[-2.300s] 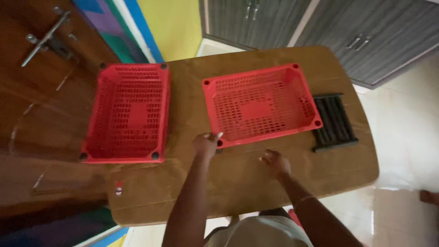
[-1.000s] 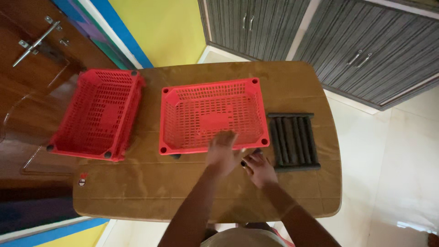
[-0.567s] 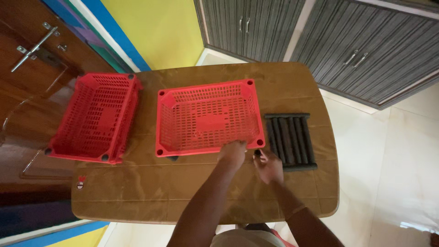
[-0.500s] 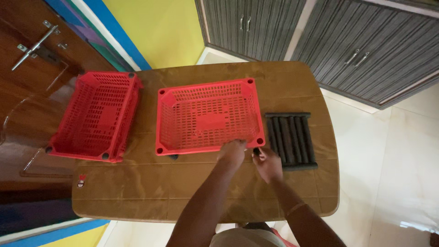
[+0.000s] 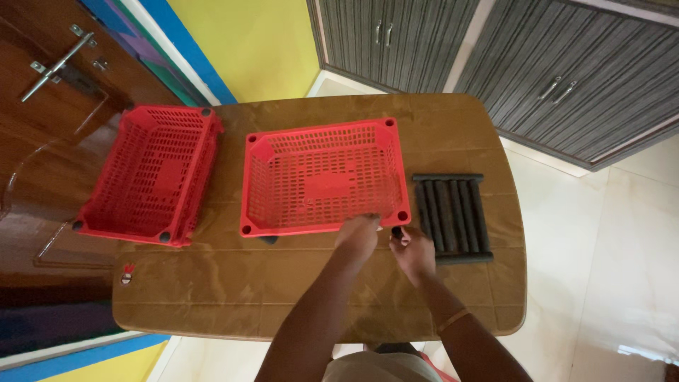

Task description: The person inserts black cylindrical legs into the corner holes of two red plastic baskets placed on a table. They handle the legs one at a time, fitting them into the basket corners to form a stand.

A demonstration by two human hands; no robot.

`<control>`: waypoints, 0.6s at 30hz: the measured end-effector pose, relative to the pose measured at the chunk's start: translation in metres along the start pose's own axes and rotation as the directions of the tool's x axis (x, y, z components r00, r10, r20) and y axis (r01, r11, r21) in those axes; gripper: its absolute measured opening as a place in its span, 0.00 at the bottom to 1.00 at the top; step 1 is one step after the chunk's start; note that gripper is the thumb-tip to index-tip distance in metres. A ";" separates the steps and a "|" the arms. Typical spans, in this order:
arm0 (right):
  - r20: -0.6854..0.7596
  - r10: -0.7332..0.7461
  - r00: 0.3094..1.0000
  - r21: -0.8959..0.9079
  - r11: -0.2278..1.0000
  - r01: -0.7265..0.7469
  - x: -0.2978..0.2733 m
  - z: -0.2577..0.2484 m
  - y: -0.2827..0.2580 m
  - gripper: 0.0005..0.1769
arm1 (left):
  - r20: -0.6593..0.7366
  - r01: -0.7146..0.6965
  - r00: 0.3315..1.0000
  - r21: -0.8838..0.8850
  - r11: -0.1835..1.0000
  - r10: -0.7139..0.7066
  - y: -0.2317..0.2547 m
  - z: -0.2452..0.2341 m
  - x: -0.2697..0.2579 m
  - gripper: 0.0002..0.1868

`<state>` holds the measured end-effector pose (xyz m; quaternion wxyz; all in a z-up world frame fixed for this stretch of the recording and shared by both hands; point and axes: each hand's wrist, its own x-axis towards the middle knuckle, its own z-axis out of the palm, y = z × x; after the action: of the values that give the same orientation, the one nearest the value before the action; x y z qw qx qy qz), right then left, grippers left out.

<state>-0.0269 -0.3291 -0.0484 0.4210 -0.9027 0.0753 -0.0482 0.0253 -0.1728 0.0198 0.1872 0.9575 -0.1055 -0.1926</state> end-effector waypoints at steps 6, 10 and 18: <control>0.019 0.033 0.999 -0.022 0.999 -0.033 0.009 0.003 0.007 0.13 | -0.010 0.062 0.998 -0.315 0.947 -0.069 -0.002 -0.010 -0.013 0.21; -0.088 -0.055 0.995 -0.009 0.998 0.054 0.013 0.008 0.015 0.14 | -0.049 -0.044 0.998 -0.071 0.996 0.041 -0.007 -0.005 -0.014 0.18; -0.055 -0.062 0.997 -0.003 0.998 0.062 0.014 0.010 0.023 0.12 | 0.052 -0.024 0.998 0.100 0.995 0.019 -0.006 -0.002 -0.012 0.17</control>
<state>-0.0134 -0.3388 -0.0724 0.4164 -0.9031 0.0588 -0.0863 0.0158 -0.1634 0.0230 0.1380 0.9593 -0.1301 -0.2091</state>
